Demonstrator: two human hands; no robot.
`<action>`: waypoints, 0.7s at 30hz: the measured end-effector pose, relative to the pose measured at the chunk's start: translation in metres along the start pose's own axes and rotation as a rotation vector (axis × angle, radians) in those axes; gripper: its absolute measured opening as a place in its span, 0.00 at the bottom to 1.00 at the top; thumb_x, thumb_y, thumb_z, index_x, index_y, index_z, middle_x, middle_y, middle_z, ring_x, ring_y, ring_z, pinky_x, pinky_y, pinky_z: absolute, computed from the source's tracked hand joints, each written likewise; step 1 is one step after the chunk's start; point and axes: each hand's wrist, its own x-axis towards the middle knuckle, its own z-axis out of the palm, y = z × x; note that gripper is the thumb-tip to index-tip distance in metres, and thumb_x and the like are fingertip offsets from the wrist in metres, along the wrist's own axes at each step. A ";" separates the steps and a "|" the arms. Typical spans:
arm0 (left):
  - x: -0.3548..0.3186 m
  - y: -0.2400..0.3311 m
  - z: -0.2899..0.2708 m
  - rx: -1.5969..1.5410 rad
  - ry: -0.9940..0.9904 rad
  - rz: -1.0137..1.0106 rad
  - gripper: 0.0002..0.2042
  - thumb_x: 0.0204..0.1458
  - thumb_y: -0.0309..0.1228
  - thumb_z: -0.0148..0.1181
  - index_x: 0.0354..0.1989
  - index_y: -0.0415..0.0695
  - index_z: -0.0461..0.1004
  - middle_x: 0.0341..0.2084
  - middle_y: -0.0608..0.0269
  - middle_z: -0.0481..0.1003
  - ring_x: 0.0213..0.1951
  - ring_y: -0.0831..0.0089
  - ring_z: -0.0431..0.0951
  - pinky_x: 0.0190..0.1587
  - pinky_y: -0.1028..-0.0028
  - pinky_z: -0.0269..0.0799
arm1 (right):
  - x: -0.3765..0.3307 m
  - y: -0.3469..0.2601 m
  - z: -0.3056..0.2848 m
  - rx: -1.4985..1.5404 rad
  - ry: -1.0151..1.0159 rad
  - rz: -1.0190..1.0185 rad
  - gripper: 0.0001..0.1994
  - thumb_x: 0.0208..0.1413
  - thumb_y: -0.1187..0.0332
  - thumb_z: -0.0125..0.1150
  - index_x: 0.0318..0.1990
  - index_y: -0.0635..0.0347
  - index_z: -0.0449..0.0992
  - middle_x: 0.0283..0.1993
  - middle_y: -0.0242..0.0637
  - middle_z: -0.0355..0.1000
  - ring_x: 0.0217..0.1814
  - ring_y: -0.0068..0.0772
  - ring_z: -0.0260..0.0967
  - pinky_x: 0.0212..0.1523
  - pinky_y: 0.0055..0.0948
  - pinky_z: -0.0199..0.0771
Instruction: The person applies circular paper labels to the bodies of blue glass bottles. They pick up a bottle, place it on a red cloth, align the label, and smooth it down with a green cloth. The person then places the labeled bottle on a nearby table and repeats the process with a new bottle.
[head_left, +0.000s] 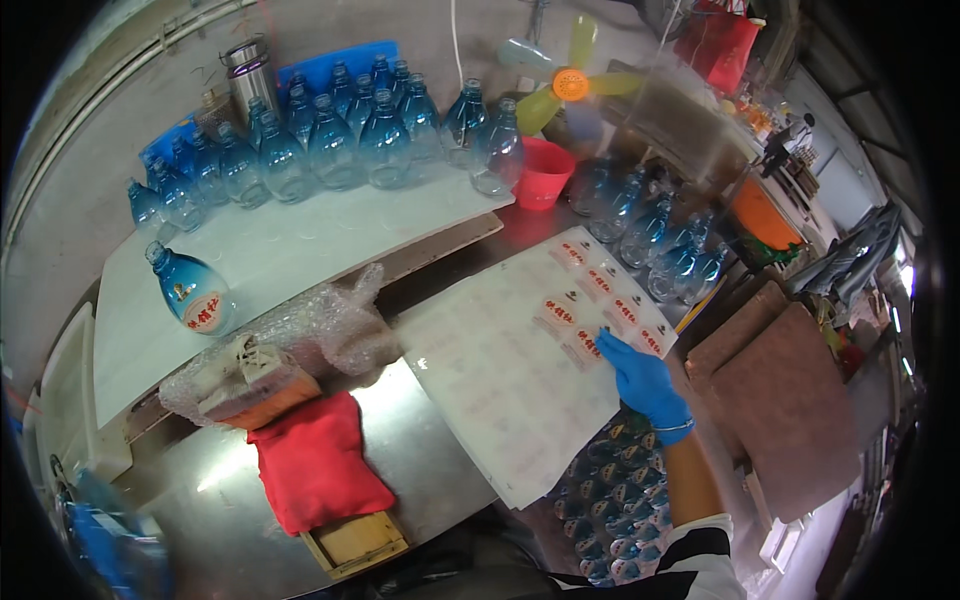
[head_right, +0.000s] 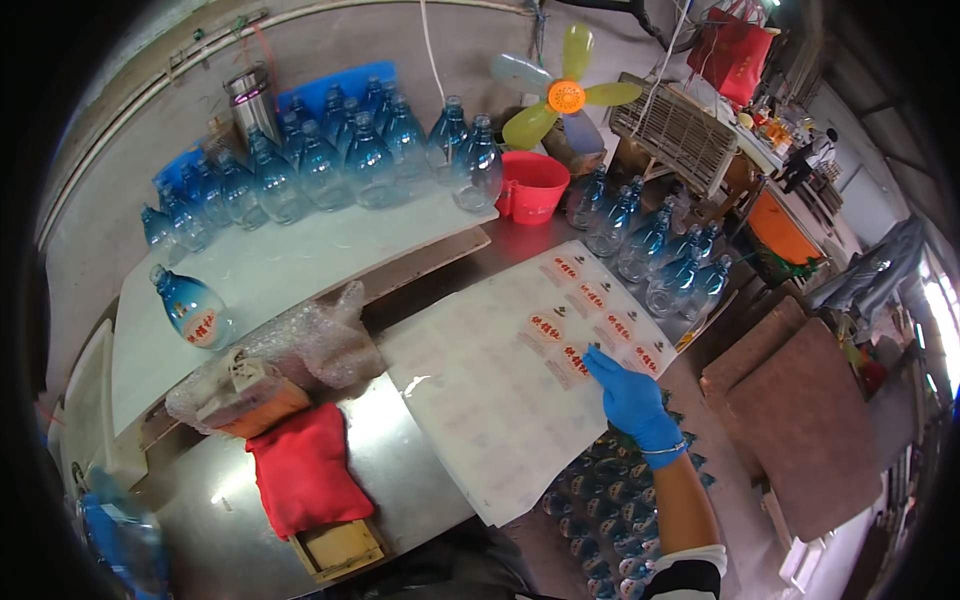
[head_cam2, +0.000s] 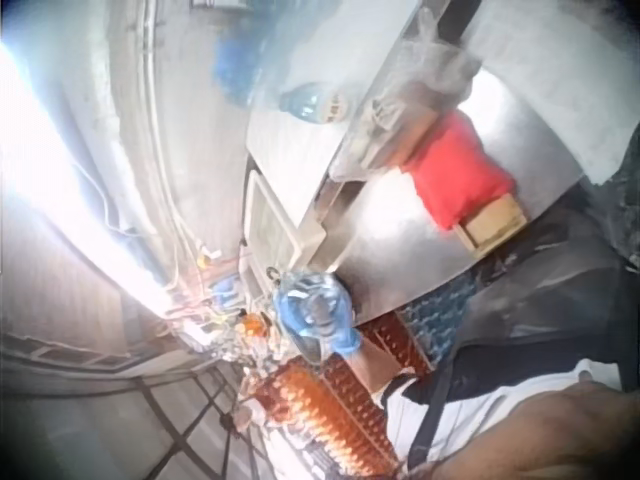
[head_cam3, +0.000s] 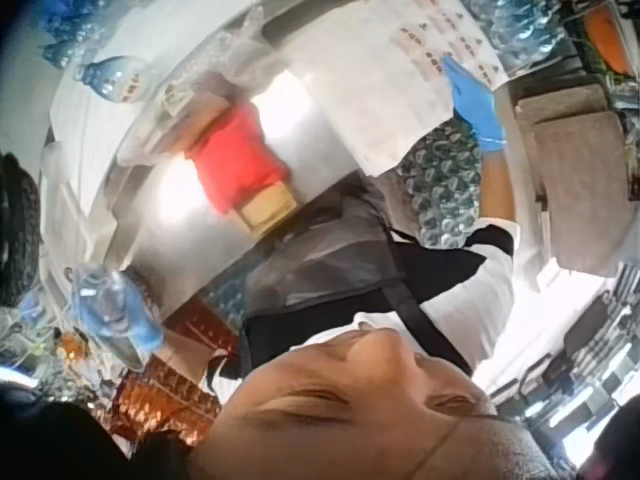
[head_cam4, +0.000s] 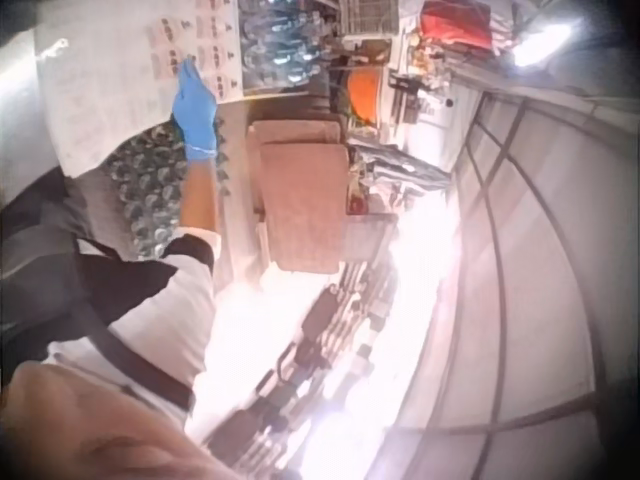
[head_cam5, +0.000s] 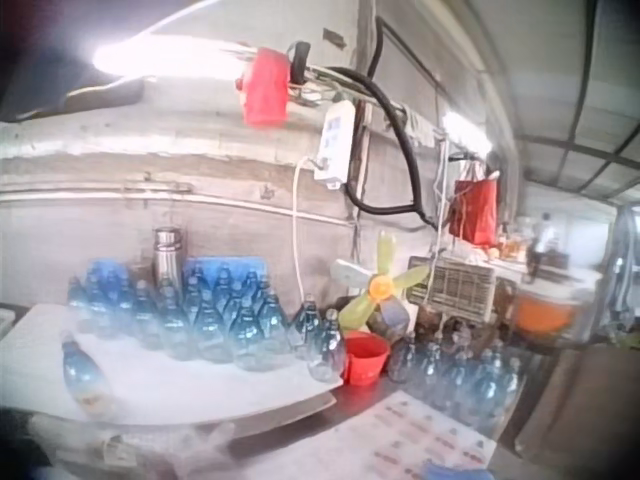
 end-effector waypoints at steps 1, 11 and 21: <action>0.016 0.008 -0.014 -0.456 0.182 -0.032 0.19 0.49 0.38 0.51 0.51 0.49 0.67 0.44 0.64 0.69 0.36 0.67 0.73 0.36 0.66 0.70 | 0.002 0.002 0.003 -0.036 0.038 -0.037 0.18 0.52 0.77 0.46 0.51 0.55 0.71 0.52 0.44 0.69 0.43 0.43 0.71 0.42 0.35 0.72; 0.122 0.058 -0.104 -1.950 0.932 0.127 0.17 0.46 0.30 0.53 0.46 0.56 0.73 0.52 0.70 0.65 0.58 0.65 0.60 0.59 0.57 0.56 | -0.056 -0.047 0.013 -0.217 0.004 0.345 0.25 0.45 0.73 0.48 0.56 0.50 0.66 0.59 0.34 0.62 0.29 0.37 0.72 0.25 0.32 0.70; 0.117 0.061 -0.151 -2.810 0.118 -0.620 0.44 0.36 0.28 0.67 0.63 0.40 0.46 0.55 0.50 0.56 0.52 0.61 0.64 0.49 0.66 0.66 | -0.030 -0.045 0.015 -0.202 -0.067 0.280 0.27 0.46 0.75 0.46 0.58 0.47 0.63 0.62 0.32 0.59 0.33 0.38 0.73 0.29 0.31 0.72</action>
